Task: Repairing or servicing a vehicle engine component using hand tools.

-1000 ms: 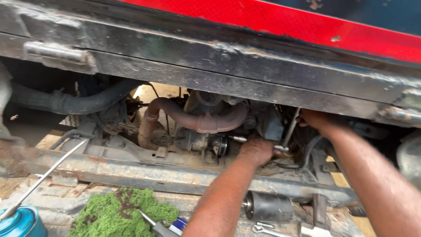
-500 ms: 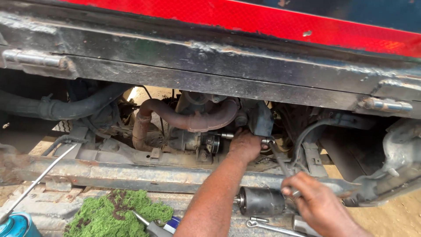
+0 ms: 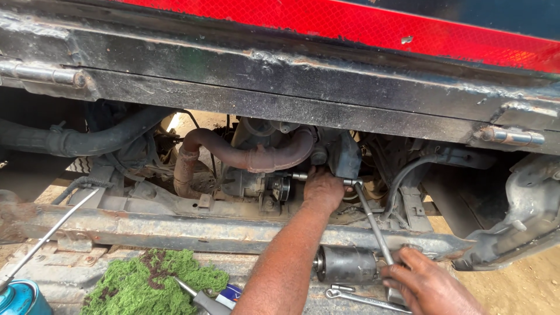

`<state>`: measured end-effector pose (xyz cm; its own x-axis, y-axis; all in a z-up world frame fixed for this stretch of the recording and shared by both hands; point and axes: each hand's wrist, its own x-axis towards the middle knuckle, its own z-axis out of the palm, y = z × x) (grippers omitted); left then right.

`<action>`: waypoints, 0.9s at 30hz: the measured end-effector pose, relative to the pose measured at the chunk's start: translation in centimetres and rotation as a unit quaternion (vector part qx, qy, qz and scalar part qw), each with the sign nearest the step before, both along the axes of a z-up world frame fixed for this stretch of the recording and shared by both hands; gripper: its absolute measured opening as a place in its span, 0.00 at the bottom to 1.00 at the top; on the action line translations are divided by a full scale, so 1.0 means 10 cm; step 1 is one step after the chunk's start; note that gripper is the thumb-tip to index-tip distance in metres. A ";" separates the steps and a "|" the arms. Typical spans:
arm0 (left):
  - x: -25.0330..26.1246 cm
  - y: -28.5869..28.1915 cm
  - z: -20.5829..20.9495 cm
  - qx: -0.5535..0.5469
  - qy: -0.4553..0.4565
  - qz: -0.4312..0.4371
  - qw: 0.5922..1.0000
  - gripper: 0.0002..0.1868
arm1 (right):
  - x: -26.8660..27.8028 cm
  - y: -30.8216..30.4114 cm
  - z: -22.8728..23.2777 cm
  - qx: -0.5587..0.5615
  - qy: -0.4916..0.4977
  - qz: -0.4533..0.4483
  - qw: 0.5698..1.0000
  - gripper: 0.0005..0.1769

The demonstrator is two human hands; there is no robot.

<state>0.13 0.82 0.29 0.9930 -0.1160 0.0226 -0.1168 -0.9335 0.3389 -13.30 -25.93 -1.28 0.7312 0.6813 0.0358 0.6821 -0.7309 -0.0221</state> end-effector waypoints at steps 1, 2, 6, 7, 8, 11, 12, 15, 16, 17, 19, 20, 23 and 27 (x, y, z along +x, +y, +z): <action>-0.02 0.01 0.02 0.002 0.012 0.003 1.000 0.30 | -0.02 0.06 0.05 0.046 -0.005 0.008 0.999 0.12; -0.04 0.01 0.04 0.004 0.024 0.005 1.000 0.30 | -0.03 0.12 0.11 0.092 -0.010 0.016 0.996 0.13; -0.13 0.01 0.14 0.014 0.011 0.003 1.000 0.30 | 0.14 0.41 0.68 0.253 -0.113 0.145 0.950 0.06; -0.16 0.03 0.19 0.022 0.040 0.001 0.999 0.31 | 0.16 0.53 0.86 0.256 -0.137 0.082 0.953 0.07; -0.20 0.05 0.24 0.029 0.069 -0.001 0.997 0.33 | 0.19 0.65 1.03 0.258 -0.160 0.019 0.953 0.08; -0.07 0.04 0.08 0.004 0.025 -0.001 1.000 0.34 | 0.44 0.81 1.30 0.313 -0.117 -0.083 0.939 0.11; -0.11 0.05 0.12 0.002 0.026 0.001 1.000 0.34 | 0.60 0.83 1.32 0.312 -0.116 -0.082 0.940 0.11; -0.14 0.05 0.17 0.019 0.054 0.000 0.998 0.38 | 1.18 0.91 1.38 0.384 -0.046 -0.171 0.906 0.13; -0.10 0.05 0.13 0.017 0.047 0.000 0.999 0.37 | 1.42 0.94 1.39 0.351 -0.033 -0.201 0.914 0.13; -0.05 0.04 0.09 0.014 0.040 0.000 0.999 0.37 | 1.66 0.97 1.40 0.318 -0.020 -0.229 0.920 0.14; -0.08 0.06 0.11 0.004 0.044 0.007 0.999 0.38 | 1.90 1.04 1.42 0.352 0.009 -0.208 0.912 0.14; -0.10 0.06 0.11 -0.005 0.049 0.012 0.999 0.39 | 2.02 1.06 1.42 0.387 0.038 -0.189 0.902 0.13; 0.04 0.06 -0.04 -0.046 -0.009 0.024 0.999 0.36 | 2.22 1.08 1.50 0.481 0.118 -0.131 0.859 0.13; 0.15 0.07 -0.17 -0.067 -0.070 0.003 0.995 0.25 | 2.12 1.06 1.60 0.540 0.163 -0.087 0.821 0.13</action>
